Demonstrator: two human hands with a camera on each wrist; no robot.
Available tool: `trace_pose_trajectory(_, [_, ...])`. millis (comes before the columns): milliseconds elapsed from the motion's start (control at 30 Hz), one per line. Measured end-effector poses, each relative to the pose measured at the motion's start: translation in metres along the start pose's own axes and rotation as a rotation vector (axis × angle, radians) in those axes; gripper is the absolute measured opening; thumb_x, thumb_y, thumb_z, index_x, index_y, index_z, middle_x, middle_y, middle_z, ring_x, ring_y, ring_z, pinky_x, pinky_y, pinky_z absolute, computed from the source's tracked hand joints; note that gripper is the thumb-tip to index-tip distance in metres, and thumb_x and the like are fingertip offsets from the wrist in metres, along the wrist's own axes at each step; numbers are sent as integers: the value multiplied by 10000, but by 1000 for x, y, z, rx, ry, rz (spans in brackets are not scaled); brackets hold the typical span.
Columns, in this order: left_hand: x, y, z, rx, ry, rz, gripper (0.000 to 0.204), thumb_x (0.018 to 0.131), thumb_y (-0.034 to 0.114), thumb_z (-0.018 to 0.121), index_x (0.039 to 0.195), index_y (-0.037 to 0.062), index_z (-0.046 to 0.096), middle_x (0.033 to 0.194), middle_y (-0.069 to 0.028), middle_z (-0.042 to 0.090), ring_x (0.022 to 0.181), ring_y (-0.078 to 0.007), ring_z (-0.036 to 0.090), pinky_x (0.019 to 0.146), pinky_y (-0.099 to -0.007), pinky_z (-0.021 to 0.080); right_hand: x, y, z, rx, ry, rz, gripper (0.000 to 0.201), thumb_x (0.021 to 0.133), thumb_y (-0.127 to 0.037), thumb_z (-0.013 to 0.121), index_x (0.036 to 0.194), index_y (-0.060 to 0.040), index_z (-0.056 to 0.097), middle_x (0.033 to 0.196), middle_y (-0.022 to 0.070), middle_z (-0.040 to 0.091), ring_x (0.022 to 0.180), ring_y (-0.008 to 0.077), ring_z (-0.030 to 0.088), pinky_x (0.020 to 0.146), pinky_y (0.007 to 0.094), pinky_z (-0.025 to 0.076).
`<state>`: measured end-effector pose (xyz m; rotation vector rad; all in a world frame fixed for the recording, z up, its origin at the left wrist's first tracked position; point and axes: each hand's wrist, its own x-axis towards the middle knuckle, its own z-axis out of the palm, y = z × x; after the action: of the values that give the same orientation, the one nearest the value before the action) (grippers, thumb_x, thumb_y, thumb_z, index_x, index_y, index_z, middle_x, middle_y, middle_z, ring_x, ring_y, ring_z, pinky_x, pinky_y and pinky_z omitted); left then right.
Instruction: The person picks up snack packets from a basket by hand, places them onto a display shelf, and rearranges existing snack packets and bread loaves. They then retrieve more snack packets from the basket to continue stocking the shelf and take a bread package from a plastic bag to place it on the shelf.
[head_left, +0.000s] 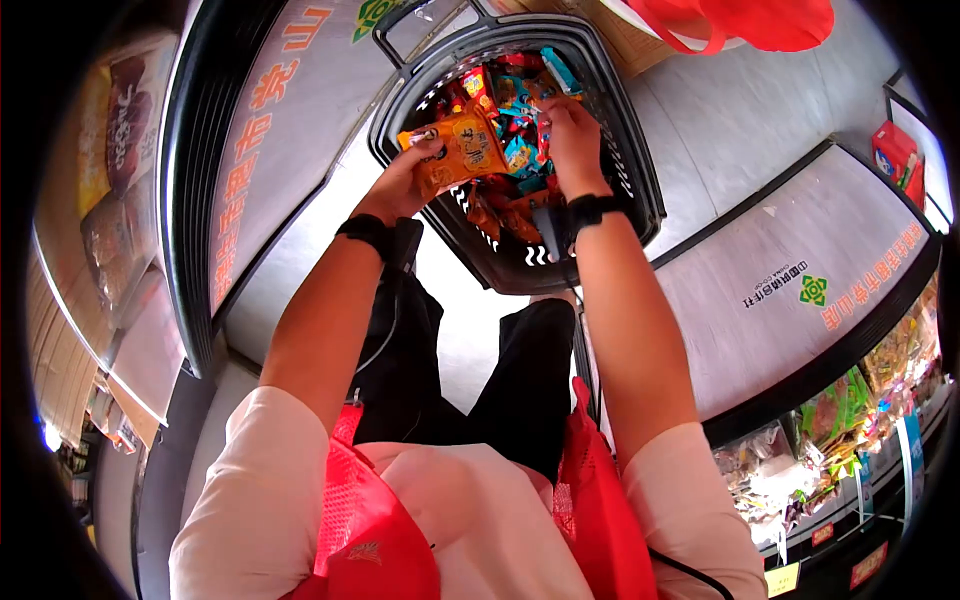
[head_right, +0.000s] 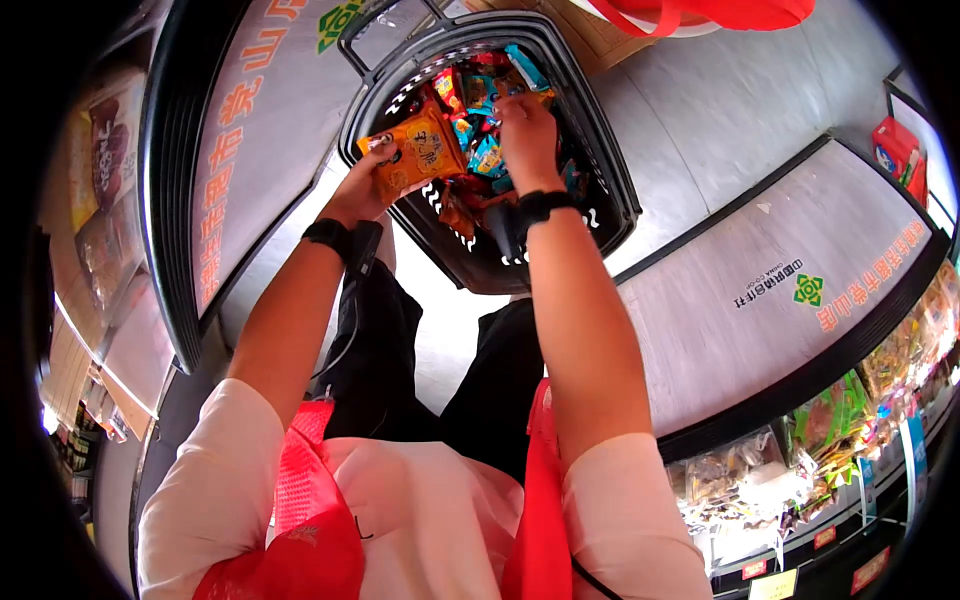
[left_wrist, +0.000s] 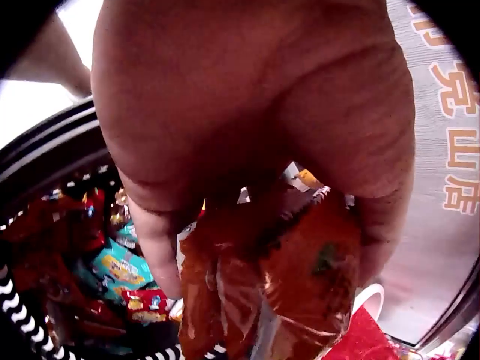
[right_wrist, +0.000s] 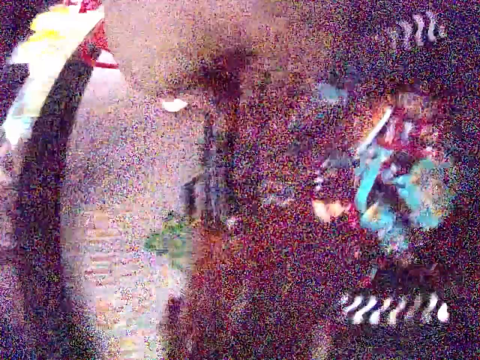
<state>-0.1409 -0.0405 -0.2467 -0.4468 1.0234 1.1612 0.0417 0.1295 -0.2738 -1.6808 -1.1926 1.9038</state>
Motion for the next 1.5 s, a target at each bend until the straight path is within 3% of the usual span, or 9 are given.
trace_pose_trajectory(33, [4,1,-11,0,26,3,544,965,224,636,1417,25,406,1415,-168,514,1281,-390,536,1055,-575,478,34,52,-11,-249,72,-131,258,904,-155,533,967,36,695,921,145,707,789,218,664,729,369,512])
trace_pose_trajectory(133, [1,1,-33,13,0,-2,518,977,212,615,1411,23,406,1413,-183,512,1277,-396,543,1052,-580,479,92,119,-33,-107,-4,588,673,887,-486,653,1378,-41,537,1334,163,568,1114,300,597,890,504,497])
trace_pose_trajectory(367, [-49,-16,-55,95,175,-86,469,920,195,694,1312,6,517,1220,-131,646,1131,-244,639,998,-350,513,130,136,-15,-340,163,528,1220,544,-675,858,1339,152,443,1386,270,540,1238,341,571,1032,417,465])
trace_pose_trajectory(500, [-59,-30,-54,9,182,-83,477,917,186,696,1311,2,501,1231,-134,636,1119,-244,643,1001,-351,512,132,166,-18,184,-47,347,812,719,-431,847,1231,124,548,1174,207,667,1063,275,663,893,387,534])
trace_pose_trajectory(667, [-79,-36,-29,-59,140,-93,491,935,184,667,1343,8,459,1289,-153,599,1148,-283,626,1016,-403,508,53,101,-44,-374,-222,214,579,777,-236,820,1250,0,582,1060,74,685,919,173,669,770,326,552])
trace_pose_trajectory(733, [-97,-29,-10,-72,75,-86,486,959,189,631,1369,22,430,1342,-172,568,1178,-314,609,1022,-441,507,-26,19,-31,-208,-17,383,439,879,-138,734,1285,-63,583,1094,49,670,998,182,655,846,343,532])
trace_pose_trajectory(867, [-138,-6,16,-82,-138,33,556,893,217,707,1387,82,490,1332,-96,597,1213,-293,591,1062,-459,468,-120,-60,-46,35,-295,258,494,822,-75,762,1274,-62,563,1122,39,674,1025,158,648,876,316,540])
trace_pose_trajectory(1167, [-329,88,88,-117,-545,4,726,817,397,730,1415,72,476,1347,-113,606,1229,-291,596,1106,-471,424,-351,-311,13,33,-409,-325,643,793,70,740,1322,-28,389,1252,93,568,1153,171,596,991,319,500])
trace_pose_trajectory(1500, [-497,72,151,-310,-993,178,726,784,296,756,1413,46,495,1352,-153,613,1221,-323,614,1102,-502,434,-528,-405,41,78,-245,-880,674,814,78,720,1369,8,345,1317,134,531,1172,197,593,984,338,511])
